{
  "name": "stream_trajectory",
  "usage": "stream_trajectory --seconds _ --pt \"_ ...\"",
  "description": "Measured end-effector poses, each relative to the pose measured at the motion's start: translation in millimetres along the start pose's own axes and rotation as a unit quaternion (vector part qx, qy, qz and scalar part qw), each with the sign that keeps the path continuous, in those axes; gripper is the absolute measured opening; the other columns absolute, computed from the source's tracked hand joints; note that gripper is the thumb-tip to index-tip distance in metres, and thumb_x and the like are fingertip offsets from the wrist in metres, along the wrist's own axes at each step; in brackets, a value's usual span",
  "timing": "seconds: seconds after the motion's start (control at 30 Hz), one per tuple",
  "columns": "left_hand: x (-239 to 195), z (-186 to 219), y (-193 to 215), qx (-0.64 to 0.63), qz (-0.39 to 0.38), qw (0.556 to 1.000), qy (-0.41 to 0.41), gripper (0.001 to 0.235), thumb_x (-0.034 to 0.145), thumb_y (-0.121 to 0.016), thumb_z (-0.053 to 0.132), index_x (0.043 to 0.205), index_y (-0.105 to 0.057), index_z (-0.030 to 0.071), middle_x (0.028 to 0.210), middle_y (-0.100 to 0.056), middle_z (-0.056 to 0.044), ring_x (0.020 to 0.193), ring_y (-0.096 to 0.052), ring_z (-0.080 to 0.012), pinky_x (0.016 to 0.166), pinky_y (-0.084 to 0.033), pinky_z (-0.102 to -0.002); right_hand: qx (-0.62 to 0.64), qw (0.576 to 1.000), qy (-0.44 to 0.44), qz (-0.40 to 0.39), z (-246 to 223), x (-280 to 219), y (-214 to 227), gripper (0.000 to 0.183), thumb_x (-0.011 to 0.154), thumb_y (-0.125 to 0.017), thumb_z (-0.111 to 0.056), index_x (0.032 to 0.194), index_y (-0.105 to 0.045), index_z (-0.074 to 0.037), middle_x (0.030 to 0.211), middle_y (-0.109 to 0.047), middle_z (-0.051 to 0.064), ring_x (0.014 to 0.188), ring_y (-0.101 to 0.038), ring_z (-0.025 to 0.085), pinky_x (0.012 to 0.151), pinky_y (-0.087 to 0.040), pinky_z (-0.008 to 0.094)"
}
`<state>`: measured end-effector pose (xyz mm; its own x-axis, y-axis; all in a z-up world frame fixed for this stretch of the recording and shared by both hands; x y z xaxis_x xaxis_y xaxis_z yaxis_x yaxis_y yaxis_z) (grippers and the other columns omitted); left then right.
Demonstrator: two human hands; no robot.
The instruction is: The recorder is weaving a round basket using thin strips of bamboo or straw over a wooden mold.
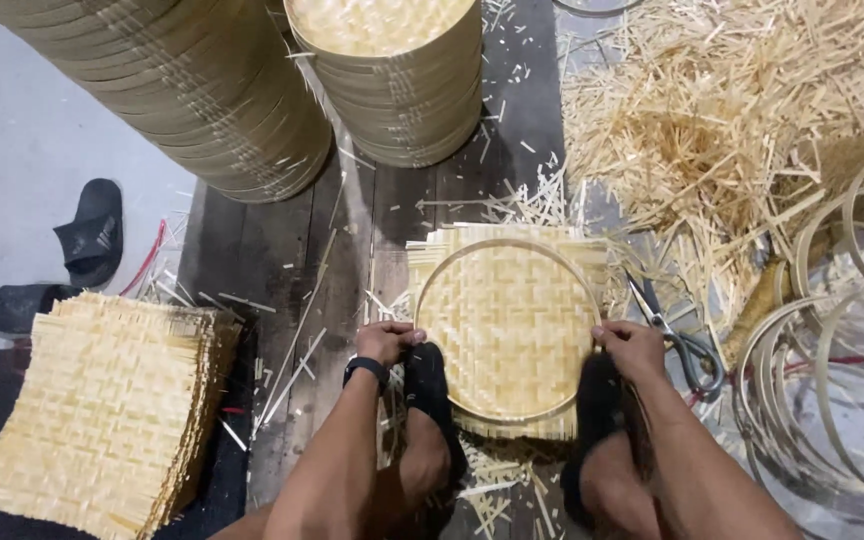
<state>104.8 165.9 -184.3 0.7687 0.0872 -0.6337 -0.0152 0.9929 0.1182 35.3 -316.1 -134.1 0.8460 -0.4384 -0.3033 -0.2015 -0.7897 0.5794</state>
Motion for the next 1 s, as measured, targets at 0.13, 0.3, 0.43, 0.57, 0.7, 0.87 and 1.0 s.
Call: stream_trajectory --seconds 0.13,0.3,0.43,0.57,0.7,0.87,1.0 --pt "-26.7 66.5 -12.7 0.081 0.001 0.996 0.029 0.023 0.073 -0.092 0.006 0.09 -0.078 -0.002 0.086 -0.079 -0.015 0.075 -0.074 -0.0214 0.069 -0.062 -0.035 -0.061 0.998 0.032 -0.006 -22.3 -2.4 3.0 0.031 0.08 -0.085 -0.029 0.101 -0.083 -0.007 0.088 -0.08 0.013 0.08 -0.076 0.021 0.077 -0.057 0.036" --pt "-32.4 186.1 -108.7 0.421 0.077 0.739 -0.521 0.038 0.088 -0.069 0.035 0.113 -0.079 0.007 0.117 -0.074 -0.018 0.112 -0.068 -0.036 0.094 -0.053 -0.047 -0.262 0.919 0.294 -0.001 -135.9 -96.1 -51.7 0.066 0.081 -0.069 -0.025 0.135 -0.049 0.007 0.14 -0.048 0.031 0.134 -0.044 0.047 0.108 -0.037 0.055" --pt "-31.2 219.6 -165.2 0.449 0.135 0.537 -0.701 0.047 0.095 -0.054 0.052 0.124 -0.071 0.019 0.132 -0.072 -0.007 0.121 -0.071 -0.0296 0.102 -0.054 -0.043 -0.404 0.788 0.355 -0.301 -170.7 -177.8 -130.2 0.089 0.091 -0.067 -0.048 0.15 -0.03 0.007 0.162 -0.02 0.029 0.153 -0.006 0.049 0.12 -0.006 0.07" --pt "16.9 195.6 -168.5 0.384 -0.105 0.871 -0.288 0.048 0.095 -0.052 0.059 0.122 -0.075 0.026 0.126 -0.075 -0.006 0.111 -0.072 -0.0313 0.098 -0.056 -0.044 -0.361 0.787 0.49 -0.1 -148.1 -178.4 -136.0 0.089 0.077 -0.07 -0.044 0.149 -0.042 0.001 0.151 -0.04 0.024 0.144 -0.029 0.042 0.114 -0.019 0.066" --pt "34.2 205.7 -166.2 0.402 -0.158 0.896 -0.103 0.048 0.099 -0.053 0.063 0.131 -0.066 0.029 0.125 -0.073 -0.011 0.113 -0.073 -0.0278 0.1 -0.054 -0.044 -0.231 0.836 0.486 -0.106 -118.7 -164.0 -140.1 0.083 0.077 -0.076 -0.053 0.142 -0.054 -0.006 0.138 -0.056 0.02 0.129 -0.05 0.039 0.103 -0.03 0.063" --pt "38.2 163.2 -172.3 0.43 -0.137 0.818 -0.357 0.053 0.102 -0.044 0.061 0.126 -0.074 0.025 0.14 -0.064 -0.007 0.127 -0.06 -0.0325 0.107 -0.048 -0.044 -0.182 0.901 0.38 -0.106 -158.7 -52.9 -104.1 0.053 0.086 -0.07 -0.039 0.128 -0.065 -0.007 0.127 -0.065 0.018 0.118 -0.059 0.036 0.099 -0.041 0.053" --pt "35.6 201.5 -172.8 0.463 -0.137 0.833 -0.272 0.056 0.099 -0.042 0.061 0.13 -0.068 0.023 0.133 -0.067 -0.009 0.118 -0.063 -0.0345 0.101 -0.048 -0.049 -0.125 0.942 0.301 -0.082 -220.4 73.0 -76.4 0.028 0.095 -0.064 -0.025 0.114 -0.076 -0.008 0.115 -0.075 0.016 0.107 -0.069 0.034 0.095 -0.052 0.044"
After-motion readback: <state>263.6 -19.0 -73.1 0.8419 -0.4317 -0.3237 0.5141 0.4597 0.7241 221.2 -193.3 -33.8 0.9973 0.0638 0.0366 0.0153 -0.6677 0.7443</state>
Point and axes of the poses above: each hand's wrist, its own x-axis towards the middle knuckle, its own y-axis out of the back of the hand, z = x × y, the point moved 6 cm from there along x, towards the middle knuckle
